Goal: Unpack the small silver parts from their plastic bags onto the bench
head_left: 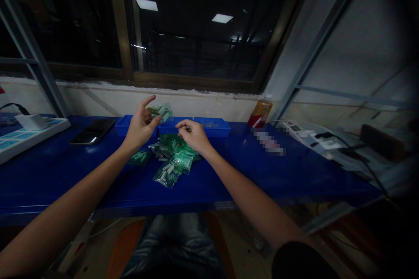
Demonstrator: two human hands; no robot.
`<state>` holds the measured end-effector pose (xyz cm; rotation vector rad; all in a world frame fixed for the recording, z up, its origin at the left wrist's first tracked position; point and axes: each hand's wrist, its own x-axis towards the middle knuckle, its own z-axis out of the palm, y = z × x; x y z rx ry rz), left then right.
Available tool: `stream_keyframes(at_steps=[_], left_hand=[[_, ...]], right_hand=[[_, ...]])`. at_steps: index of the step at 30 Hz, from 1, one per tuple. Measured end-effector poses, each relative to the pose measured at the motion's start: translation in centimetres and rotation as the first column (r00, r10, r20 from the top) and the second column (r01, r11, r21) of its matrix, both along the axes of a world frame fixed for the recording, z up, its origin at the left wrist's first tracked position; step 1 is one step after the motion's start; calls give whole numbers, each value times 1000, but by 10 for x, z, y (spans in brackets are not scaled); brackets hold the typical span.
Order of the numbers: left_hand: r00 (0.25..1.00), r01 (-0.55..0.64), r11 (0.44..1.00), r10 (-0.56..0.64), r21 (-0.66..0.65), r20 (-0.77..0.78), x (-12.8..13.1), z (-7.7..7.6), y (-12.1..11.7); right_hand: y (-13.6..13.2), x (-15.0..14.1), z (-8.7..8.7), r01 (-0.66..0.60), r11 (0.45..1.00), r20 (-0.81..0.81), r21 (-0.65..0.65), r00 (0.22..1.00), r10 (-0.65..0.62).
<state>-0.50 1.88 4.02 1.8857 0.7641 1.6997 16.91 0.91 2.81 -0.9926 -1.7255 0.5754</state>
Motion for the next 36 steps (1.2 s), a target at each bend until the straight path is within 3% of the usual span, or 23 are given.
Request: stream_keyframes(at_steps=[7,10,12,14,16,18,23,26,28,29,32,34,36], left_hand=[[987,-52,998,56,33,-151,2,-4,-2],[970,-82,983,116,162,-213,4,-3,-7],[954,-117,955,185,273,-237,5,-3,-10],[938,-139,924,238,356,-252,6,-3,-12],[923,-147,904,271,401,-272,7,-5,-13],[911,-156,891,296,426,-288,8,-7,-12],[879,-195,886,348,420,-326,8,-7,-9],[884,-217,935,310,280,-350,5,-4,-5],[925,-163,986,165,33,-342,4,-2,-4],[951,-107,986,65,-125,-301,3,-1,-3],[990,83,872,-127,-482,-59,4,-1,-2],[989,138,824,-145,-549,31,5,-2,-2],[989,142,835,-138,-531,48,5,-3,-1]], right_hand=[[-9,-1,7,48,998,2,43,999,-48],[-6,0,7,53,996,-98,-73,993,-60],[-4,0,6,-33,980,-212,-195,977,-10],[-2,-1,5,-202,936,-353,-287,931,93],[-2,-3,4,-360,881,-474,-308,861,187],[-2,-4,5,-417,861,-515,-291,827,226],[-1,-6,1,-234,957,-349,-170,923,163],[0,-3,-1,-14,1000,-145,-15,989,12],[-1,0,0,96,987,-18,132,995,-95],[-3,0,1,115,974,31,197,992,-123],[-8,1,3,79,943,121,323,985,-124],[-10,-1,3,53,930,152,365,982,-115],[-10,-3,2,61,918,148,393,981,-128]])
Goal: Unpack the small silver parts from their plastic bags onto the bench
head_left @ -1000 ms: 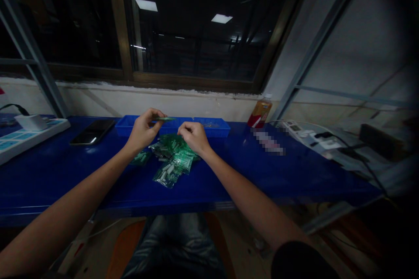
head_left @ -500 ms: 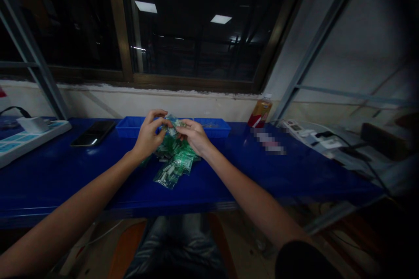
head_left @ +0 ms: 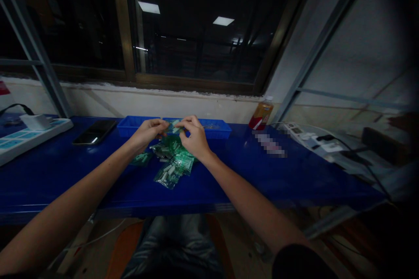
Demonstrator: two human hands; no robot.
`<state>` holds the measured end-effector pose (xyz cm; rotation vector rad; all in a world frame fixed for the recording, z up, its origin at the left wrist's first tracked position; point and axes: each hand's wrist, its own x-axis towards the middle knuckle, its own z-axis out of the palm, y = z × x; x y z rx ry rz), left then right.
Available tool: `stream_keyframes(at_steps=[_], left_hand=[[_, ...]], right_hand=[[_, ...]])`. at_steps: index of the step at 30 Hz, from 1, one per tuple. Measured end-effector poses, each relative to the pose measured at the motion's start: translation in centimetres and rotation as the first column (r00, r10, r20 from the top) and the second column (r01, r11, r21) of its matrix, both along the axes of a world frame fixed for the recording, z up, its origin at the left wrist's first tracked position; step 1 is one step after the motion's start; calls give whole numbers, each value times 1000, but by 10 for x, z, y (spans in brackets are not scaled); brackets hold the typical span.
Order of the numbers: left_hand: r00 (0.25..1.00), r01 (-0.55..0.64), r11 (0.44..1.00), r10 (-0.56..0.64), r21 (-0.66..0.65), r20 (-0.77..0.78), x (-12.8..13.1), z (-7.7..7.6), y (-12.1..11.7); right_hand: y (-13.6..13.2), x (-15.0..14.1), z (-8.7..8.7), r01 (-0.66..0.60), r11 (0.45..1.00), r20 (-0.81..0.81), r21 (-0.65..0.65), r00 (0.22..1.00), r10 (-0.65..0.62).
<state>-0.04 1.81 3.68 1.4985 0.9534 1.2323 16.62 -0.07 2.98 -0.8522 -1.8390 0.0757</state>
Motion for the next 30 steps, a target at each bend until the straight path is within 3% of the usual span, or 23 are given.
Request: stream_keyframes(at_steps=[3,5,8,11,13,15,17,19,23,26,30], left_hand=[[998,-64,990,63,126,9,-2,-1,3],[992,-113,959,123,260,-21,-3,-2,5],[958,-131,854,239,504,-156,-3,-2,3],[892,2,727,310,687,-330,-1,-1,-3],[859,112,658,312,745,-405,0,0,-6],[841,147,625,330,767,-429,1,0,-7],[830,106,660,353,744,-431,2,-1,-6],[843,33,756,330,654,-424,1,-1,-4],[961,-58,959,129,278,-245,1,-1,0],[998,-28,999,30,30,-59,1,-2,0],[1000,0,1000,0,20,28,2,-2,0]], right_hand=[[3,-1,-1,26,999,-92,-42,995,-30],[7,0,0,3,985,-175,-170,984,-34],[11,3,3,-172,867,-324,-467,946,13],[14,5,3,-363,717,-518,-595,855,4],[15,5,2,-397,709,-575,-583,818,-15],[17,5,1,-368,742,-570,-560,822,-23],[18,5,1,-301,802,-525,-516,851,-18],[17,5,1,-199,886,-437,-419,899,-4],[9,5,1,-92,980,-152,-178,986,65],[3,4,1,-108,992,26,-64,994,110],[3,2,0,-25,999,4,-30,1000,25]])
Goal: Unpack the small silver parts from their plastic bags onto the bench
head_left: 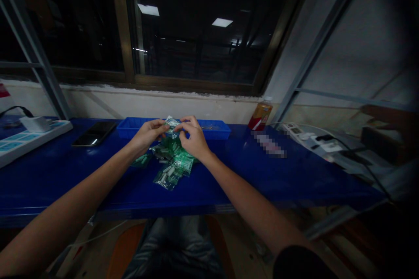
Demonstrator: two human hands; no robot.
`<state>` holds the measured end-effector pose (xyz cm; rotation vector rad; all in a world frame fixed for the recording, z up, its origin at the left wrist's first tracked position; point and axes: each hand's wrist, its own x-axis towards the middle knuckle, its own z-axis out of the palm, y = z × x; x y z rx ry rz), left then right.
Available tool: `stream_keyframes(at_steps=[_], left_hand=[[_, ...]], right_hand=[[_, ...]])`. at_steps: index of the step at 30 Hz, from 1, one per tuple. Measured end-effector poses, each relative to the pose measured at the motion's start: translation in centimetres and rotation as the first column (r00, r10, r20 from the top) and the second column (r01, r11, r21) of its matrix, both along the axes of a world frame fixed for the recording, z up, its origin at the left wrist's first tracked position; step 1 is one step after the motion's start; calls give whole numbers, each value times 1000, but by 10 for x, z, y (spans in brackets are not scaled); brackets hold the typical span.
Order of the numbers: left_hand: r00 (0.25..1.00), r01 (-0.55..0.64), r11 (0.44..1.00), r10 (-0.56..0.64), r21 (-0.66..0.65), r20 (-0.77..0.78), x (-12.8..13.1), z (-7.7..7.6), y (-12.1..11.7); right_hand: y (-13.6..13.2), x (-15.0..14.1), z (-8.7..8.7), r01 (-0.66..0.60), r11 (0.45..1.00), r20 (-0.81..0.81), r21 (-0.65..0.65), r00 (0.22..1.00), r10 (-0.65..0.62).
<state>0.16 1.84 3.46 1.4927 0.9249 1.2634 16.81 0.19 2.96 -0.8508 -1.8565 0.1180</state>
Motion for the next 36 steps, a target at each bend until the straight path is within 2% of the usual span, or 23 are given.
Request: stream_keyframes(at_steps=[2,4,5,7,9,10,12,15,18,20,24,26,31,34,36], left_hand=[[998,-43,998,41,35,56,0,1,-1],[994,-68,996,61,66,93,-1,2,-2],[993,-60,995,51,81,105,-1,3,-2],[992,-22,994,8,110,126,-1,3,-2],[992,18,990,-35,143,119,-2,1,-1],[994,30,987,-46,161,96,-2,0,0],[999,49,980,-52,192,10,-2,-2,2],[992,45,982,-23,181,-122,-1,-3,2],[987,0,995,17,101,-162,0,0,-1],[994,1,1000,1,22,-112,1,3,-4],[994,99,977,-88,-188,66,1,5,-5],[993,100,969,-84,-224,80,1,3,-3],[993,66,992,-56,-104,100,4,0,-3],[993,70,995,-63,-69,98,5,-1,-5],[995,86,996,-85,-16,50,5,-2,-3]], right_hand=[[3,0,0,52,996,-79,-65,995,-58],[6,1,1,21,975,-176,-221,983,-61],[7,1,2,-44,944,-242,-326,970,-38],[7,1,4,-238,832,-405,-501,914,18],[6,0,5,-398,734,-544,-551,838,46],[6,-1,5,-431,721,-578,-543,814,51],[6,-2,4,-417,744,-580,-522,813,49],[10,-2,2,-286,829,-496,-481,868,11],[12,1,1,-93,948,-328,-304,944,-13],[9,3,2,-7,987,-181,-159,983,-22],[2,5,3,5,1000,22,-5,1000,-5],[0,4,3,9,1000,58,21,998,-11],[5,3,-3,109,994,42,-16,993,-109],[10,4,-3,147,982,-41,-122,987,-153],[12,4,-2,110,971,-114,-211,984,-136]])
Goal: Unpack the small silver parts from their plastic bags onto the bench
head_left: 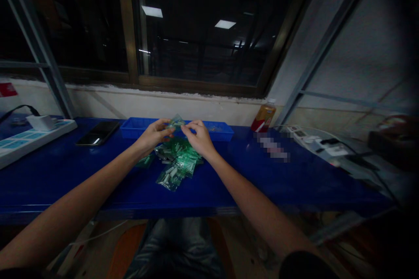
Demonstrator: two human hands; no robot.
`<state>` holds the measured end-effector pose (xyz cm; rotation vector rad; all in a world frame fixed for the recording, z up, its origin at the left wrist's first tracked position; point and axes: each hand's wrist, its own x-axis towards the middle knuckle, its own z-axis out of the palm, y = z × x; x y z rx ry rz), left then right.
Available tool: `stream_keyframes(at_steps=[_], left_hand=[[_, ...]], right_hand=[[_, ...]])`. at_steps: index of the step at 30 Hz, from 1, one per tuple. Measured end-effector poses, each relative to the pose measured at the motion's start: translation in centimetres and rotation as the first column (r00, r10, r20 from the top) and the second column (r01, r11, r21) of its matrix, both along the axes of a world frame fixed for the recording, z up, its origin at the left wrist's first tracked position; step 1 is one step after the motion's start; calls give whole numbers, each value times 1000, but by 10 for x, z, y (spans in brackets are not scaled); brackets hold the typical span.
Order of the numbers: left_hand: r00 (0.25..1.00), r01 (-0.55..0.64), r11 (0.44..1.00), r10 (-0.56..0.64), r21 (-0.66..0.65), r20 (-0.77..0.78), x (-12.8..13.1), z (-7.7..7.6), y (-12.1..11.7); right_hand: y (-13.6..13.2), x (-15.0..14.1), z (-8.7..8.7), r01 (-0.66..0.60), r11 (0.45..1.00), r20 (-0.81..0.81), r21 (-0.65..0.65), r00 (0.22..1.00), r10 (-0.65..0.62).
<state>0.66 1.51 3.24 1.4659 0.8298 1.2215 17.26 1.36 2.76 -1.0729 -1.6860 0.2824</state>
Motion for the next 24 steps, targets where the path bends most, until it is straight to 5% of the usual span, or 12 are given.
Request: stream_keyframes(at_steps=[3,6,10,14,19,21,24], left_hand=[[981,21,969,28,247,-192,-1,-4,3],[882,72,844,195,532,-429,-1,-7,3],[787,124,756,319,642,-528,-1,-9,0],[806,-1,829,332,559,-490,1,-6,0],[957,-109,986,139,129,-255,0,-3,4],[983,-99,995,101,26,-151,-1,-3,6],[986,-126,991,131,50,-101,-3,-4,8]], right_hand=[[0,0,2,-115,975,-195,-191,978,77],[0,-1,1,-265,898,-403,-351,908,110],[3,0,-2,-334,869,-476,-365,869,133],[4,2,-1,-231,943,-305,-239,940,153],[-4,2,1,-108,988,173,112,981,87],[-7,1,0,-142,981,250,133,962,106],[-7,-1,0,-174,984,219,39,962,161]])
